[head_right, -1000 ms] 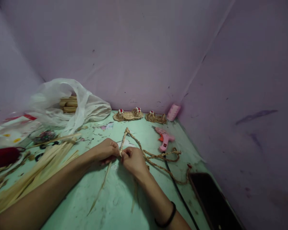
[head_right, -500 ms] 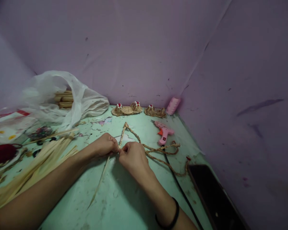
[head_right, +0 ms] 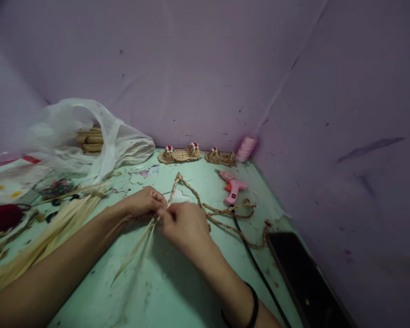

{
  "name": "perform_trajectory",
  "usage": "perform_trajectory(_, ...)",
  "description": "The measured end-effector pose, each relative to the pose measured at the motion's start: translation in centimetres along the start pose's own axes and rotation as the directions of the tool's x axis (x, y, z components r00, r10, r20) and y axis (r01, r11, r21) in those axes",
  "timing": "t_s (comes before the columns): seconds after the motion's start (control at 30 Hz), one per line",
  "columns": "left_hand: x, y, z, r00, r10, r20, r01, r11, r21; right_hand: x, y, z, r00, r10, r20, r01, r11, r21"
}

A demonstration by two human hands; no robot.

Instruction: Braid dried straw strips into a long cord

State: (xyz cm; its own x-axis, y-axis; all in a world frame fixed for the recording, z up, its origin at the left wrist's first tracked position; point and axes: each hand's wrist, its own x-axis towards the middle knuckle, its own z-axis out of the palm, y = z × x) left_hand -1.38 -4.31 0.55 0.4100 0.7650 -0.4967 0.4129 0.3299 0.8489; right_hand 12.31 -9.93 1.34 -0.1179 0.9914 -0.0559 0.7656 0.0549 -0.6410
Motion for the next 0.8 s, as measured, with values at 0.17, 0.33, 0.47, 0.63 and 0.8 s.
perform_trajectory(0.17, 0.4, -0.5, -0.5, 0.999, 0.005, 0.049, -0.004, 1.000, -0.017, 1.9, 1.3, -0.1, 0.937, 0.283, 0.205, -0.343, 0.631, 0.696)
perform_trajectory(0.33, 0.7, -1.1, -0.4, 0.997, -0.007, 0.075, 0.006, 1.000, 0.020, 1.8, 0.9, 1.1, 0.887, 0.272, 0.373, -0.462, 0.550, 0.696)
perform_trajectory(0.47, 0.2, -0.4, 0.0, 0.998, -0.013, 0.065, 0.007, 0.996, 0.084, 1.9, 1.6, 1.6, 0.915, 0.269, 0.302, -0.402, 0.691, 0.601)
perform_trajectory(0.63, -1.0, 1.0, 0.1, 0.991, 0.012, -0.135, 0.048, 0.899, 0.436, 2.1, 2.6, 2.4, 0.943, 0.215, 0.254, -0.328, 0.734, 0.595)
perform_trajectory(0.8, -2.7, 1.7, 2.5, 0.947, 0.133, -0.293, 0.090, 0.765, 0.638, 1.9, 2.3, 2.8, 0.935, 0.280, 0.218, -0.352, 0.644, 0.680)
